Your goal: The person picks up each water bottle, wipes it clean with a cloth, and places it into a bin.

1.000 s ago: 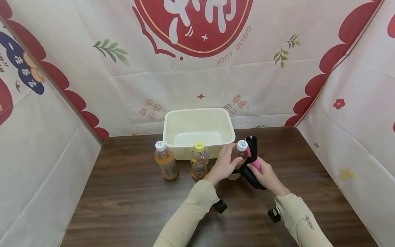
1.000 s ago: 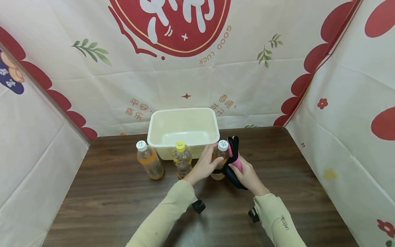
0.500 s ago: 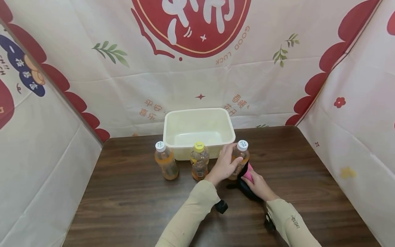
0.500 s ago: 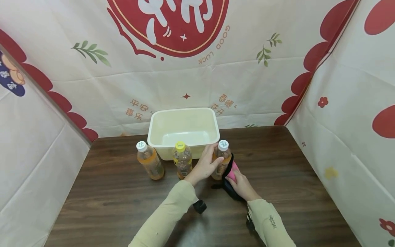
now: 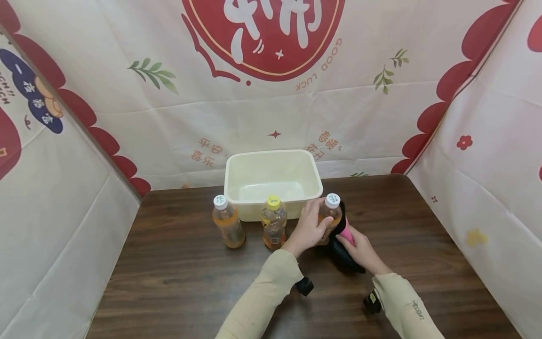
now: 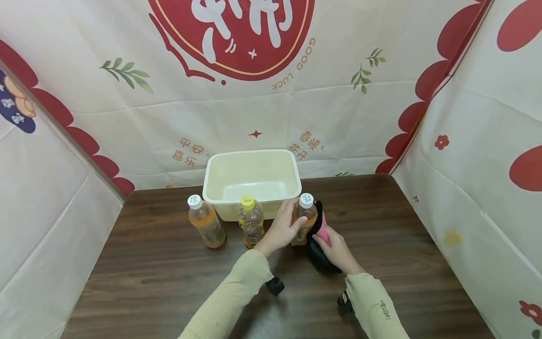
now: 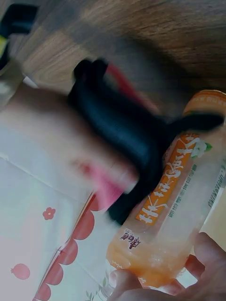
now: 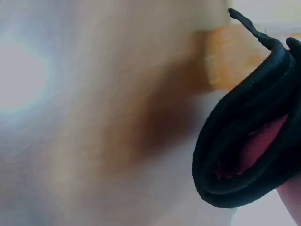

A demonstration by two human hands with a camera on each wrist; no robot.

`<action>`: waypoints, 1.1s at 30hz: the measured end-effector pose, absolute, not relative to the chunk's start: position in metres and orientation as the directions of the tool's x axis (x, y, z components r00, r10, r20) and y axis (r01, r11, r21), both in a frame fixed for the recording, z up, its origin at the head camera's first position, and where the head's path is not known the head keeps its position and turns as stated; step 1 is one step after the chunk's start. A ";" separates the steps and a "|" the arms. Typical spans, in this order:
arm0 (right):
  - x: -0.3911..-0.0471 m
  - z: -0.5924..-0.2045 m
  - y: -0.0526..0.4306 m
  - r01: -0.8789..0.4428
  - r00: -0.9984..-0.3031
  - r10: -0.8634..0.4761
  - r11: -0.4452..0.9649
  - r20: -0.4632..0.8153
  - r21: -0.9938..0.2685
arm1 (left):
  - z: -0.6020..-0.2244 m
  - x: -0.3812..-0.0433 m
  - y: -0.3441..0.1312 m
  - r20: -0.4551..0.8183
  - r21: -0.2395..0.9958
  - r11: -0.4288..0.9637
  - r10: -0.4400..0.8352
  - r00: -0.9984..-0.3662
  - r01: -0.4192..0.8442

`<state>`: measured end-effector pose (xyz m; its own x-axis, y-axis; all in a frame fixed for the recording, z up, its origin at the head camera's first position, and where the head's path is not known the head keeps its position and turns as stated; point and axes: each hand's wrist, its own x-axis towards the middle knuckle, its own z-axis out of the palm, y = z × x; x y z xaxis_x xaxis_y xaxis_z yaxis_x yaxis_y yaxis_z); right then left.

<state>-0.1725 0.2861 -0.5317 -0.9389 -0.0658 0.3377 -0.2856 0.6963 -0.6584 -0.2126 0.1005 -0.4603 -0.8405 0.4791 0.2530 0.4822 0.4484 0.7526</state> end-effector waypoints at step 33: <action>-0.173 -0.506 0.280 -0.373 -0.889 -0.042 0.644 0.456 -0.668 | -0.457 -0.211 0.101 0.243 0.767 0.440 0.475 -0.846 0.467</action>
